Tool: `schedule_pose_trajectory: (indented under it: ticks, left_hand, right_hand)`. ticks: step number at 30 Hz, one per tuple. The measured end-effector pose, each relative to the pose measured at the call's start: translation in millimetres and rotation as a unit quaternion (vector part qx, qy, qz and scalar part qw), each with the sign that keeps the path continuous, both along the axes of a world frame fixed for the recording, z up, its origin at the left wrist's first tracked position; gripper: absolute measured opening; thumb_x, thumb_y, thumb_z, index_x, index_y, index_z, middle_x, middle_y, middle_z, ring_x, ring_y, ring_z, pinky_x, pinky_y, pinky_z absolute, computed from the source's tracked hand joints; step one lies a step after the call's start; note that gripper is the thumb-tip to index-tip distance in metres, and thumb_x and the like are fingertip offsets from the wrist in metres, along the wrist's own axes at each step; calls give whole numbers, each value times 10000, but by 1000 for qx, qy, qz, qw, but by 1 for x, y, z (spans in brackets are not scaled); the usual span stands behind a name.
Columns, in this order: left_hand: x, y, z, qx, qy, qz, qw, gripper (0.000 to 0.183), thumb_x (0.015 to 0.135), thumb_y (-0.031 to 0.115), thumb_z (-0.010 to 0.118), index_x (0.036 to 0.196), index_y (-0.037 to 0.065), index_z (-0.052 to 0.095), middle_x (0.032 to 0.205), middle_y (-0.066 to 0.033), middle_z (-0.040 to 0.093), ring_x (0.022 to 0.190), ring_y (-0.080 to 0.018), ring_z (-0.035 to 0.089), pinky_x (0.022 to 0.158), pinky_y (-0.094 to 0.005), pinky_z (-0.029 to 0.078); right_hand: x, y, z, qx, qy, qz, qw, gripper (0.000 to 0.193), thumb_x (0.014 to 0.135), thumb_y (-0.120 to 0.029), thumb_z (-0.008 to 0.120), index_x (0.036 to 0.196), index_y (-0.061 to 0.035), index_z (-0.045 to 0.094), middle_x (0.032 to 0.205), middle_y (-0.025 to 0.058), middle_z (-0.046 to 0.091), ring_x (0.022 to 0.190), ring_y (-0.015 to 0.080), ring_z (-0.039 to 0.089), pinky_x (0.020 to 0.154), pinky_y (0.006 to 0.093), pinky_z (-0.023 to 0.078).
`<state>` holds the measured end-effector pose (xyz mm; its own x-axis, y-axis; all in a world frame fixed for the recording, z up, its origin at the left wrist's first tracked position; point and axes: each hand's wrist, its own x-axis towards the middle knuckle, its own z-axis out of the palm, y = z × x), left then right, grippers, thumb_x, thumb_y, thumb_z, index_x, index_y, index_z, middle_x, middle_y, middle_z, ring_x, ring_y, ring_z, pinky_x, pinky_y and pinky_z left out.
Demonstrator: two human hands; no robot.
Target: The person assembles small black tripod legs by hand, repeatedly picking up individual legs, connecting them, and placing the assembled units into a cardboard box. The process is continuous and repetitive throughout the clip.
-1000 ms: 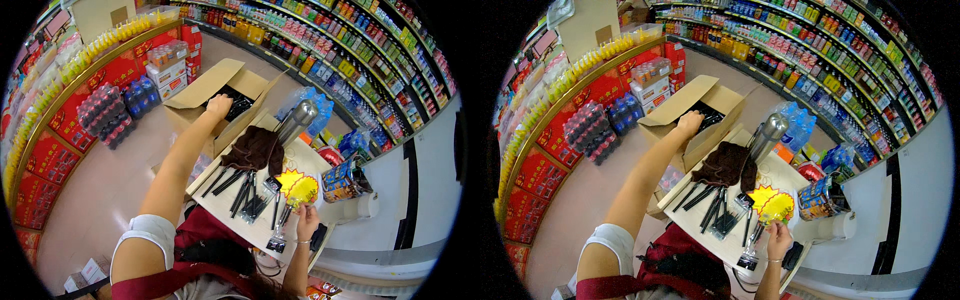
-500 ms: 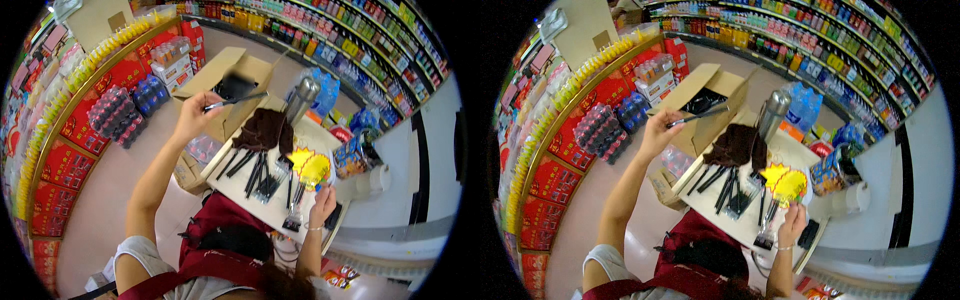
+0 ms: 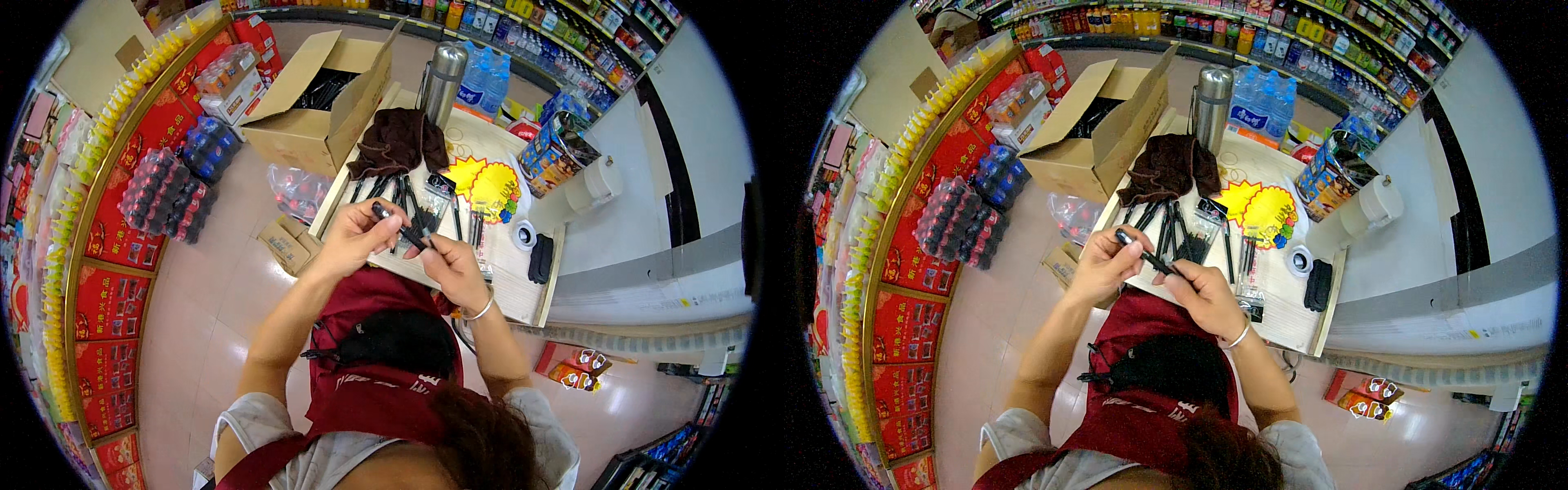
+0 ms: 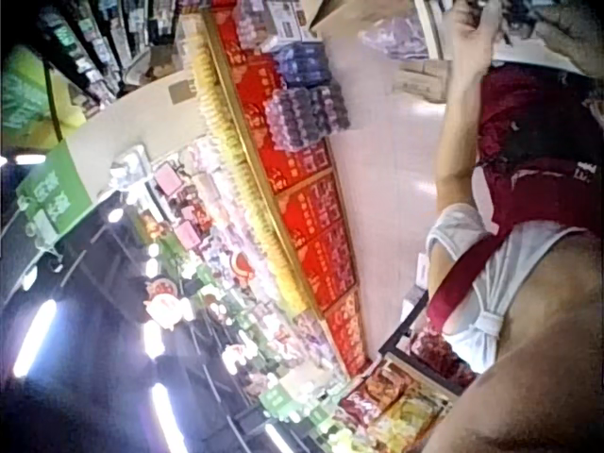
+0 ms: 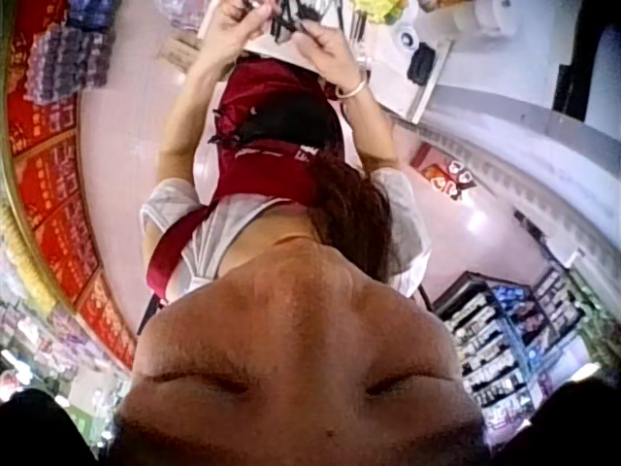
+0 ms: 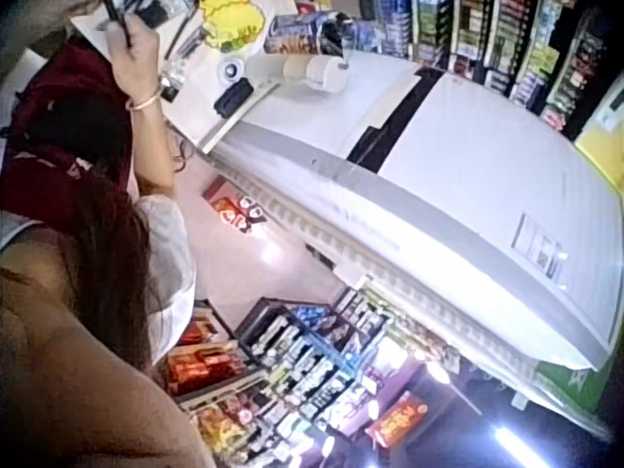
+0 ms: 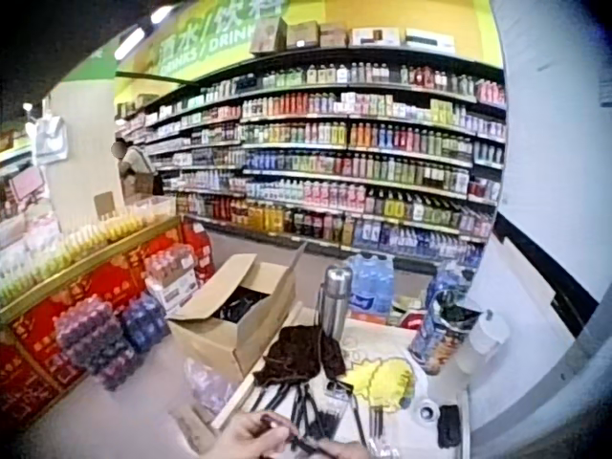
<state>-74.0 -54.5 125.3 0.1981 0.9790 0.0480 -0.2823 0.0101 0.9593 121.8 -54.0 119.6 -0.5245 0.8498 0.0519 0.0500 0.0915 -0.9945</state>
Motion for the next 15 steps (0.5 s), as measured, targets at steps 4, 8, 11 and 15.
schedule_pose_trajectory:
  ticks: [4, 8, 11, 15]
  left_hand:
    - [25, 3, -26, -4, -68, 107, 992, 196, 900, 208, 564, 861, 26, 626, 599, 64, 474, 525, -9, 350, 482, -171, 257]
    - [31, 2, -25, -25, -73, 125, 989, 198, 892, 209, 577, 842, 22, 623, 587, 75, 443, 520, -13, 328, 479, -179, 245]
    - [33, 0, -22, -37, -92, 127, 987, 192, 893, 196, 573, 818, 24, 616, 576, 79, 430, 505, -18, 326, 468, -184, 233]
    - [-15, 29, -19, -94, -277, 358, 886, 168, 892, 167, 571, 785, 38, 564, 623, 48, 478, 489, -19, 343, 455, -171, 256]
  right_hand:
    - [-10, -13, -10, 33, -24, -114, 993, 220, 913, -181, 506, 834, -13, 625, 533, 3, 458, 495, 64, 379, 463, 238, 319]
    - [-5, -16, -1, 63, -87, -129, 986, 216, 908, -180, 513, 814, -14, 615, 516, 45, 453, 466, 86, 387, 450, 256, 325]
    - [-3, -17, 2, 97, -118, -135, 979, 207, 898, -176, 525, 800, -14, 608, 515, 76, 476, 449, 110, 432, 445, 276, 342]
    - [18, -41, -14, 163, -147, -208, 953, 170, 878, -154, 548, 813, -11, 615, 535, 97, 528, 446, 156, 498, 453, 290, 379]
